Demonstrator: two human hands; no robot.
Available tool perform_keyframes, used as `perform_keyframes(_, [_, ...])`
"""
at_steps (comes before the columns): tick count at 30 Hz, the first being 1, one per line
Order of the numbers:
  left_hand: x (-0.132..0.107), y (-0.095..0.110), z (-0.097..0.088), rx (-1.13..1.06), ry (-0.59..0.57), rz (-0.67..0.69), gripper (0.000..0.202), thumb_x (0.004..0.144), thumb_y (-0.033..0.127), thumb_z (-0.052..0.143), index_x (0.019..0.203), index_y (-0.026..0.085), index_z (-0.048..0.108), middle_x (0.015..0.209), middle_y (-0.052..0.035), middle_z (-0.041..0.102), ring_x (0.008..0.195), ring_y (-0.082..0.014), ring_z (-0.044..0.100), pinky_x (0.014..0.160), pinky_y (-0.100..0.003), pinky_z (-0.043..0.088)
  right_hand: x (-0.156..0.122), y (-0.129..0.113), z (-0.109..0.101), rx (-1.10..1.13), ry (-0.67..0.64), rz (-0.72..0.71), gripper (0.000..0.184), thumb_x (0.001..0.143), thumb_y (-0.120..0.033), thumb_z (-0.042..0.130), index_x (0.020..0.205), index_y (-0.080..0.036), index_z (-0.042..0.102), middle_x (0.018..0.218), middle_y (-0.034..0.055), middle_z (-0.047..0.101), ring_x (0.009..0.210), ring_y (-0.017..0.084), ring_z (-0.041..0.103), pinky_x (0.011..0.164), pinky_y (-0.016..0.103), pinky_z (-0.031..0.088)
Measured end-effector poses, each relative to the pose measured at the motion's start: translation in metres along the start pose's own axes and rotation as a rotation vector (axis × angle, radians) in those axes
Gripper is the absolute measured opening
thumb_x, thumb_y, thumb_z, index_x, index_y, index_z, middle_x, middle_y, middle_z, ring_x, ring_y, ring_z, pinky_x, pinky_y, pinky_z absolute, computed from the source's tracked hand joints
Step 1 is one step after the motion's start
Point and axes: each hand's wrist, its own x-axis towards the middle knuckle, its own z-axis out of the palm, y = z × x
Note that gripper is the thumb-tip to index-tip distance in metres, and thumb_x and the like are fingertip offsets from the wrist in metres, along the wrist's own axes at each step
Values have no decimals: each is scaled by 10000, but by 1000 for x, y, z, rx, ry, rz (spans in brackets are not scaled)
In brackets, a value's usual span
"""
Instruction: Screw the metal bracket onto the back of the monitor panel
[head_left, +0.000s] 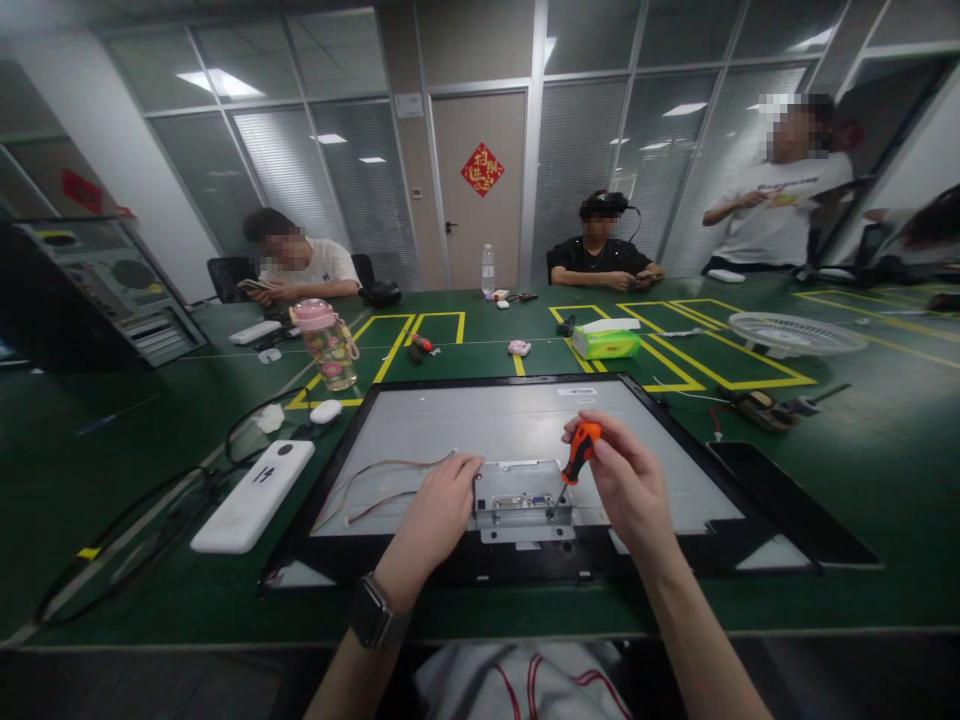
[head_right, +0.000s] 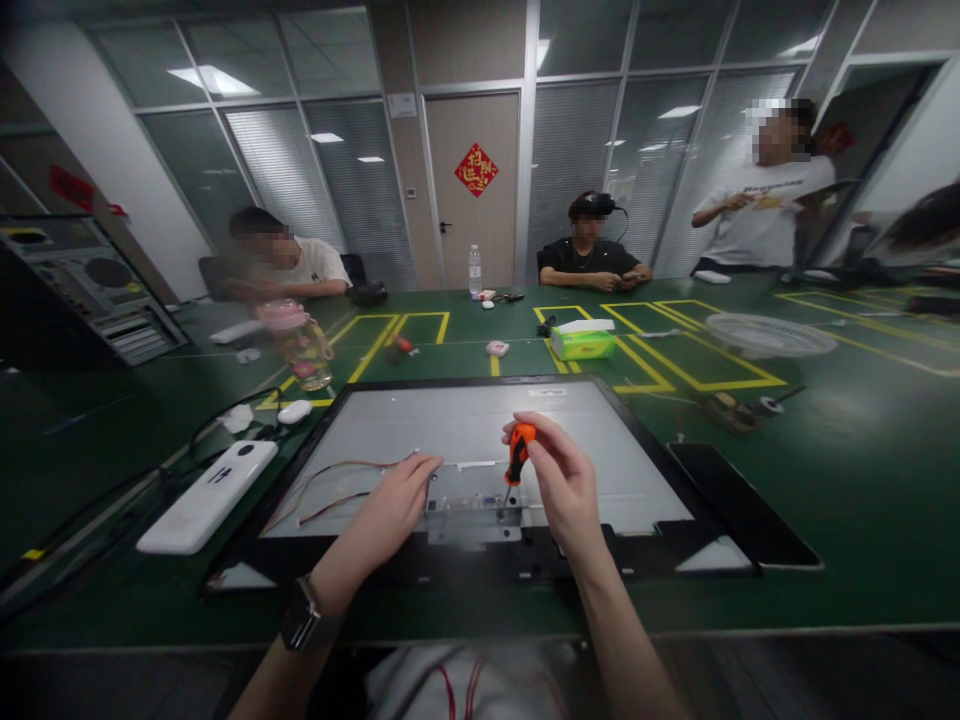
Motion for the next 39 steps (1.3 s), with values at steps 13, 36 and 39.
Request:
perform_keyframes(13, [1,4,-6,-15,-22,-20,437,939,42,356,1318,162,540,1310,-115,610,1218,-237,577,1075,-427,465,-2,-8,-4,-332,49,-163,173,888,-292,689,1056,-272,724,1015,56,695,956,217,677,871,377,564])
perform_keyframes(36, [-1,4,-5,-20,11,-2,436,932,42,363,1309,171,539,1292,-109,617,1197,-233,583,1068,-422,467,4,-26,-8,-626,-86,-182,338,814,-268,746,1146,-265,685,955,39,680,757,179,665,705,335,613])
perform_keyframes(39, [-1,5,-7,-24,-9,-12,431,934,41,367,1311,159,538,1292,-114,614,1197,-238,583,1066,-419,468,6,-14,-12,-548,193,-136,353,810,-299,750,1147,-260,654,984,34,647,804,167,663,681,291,605])
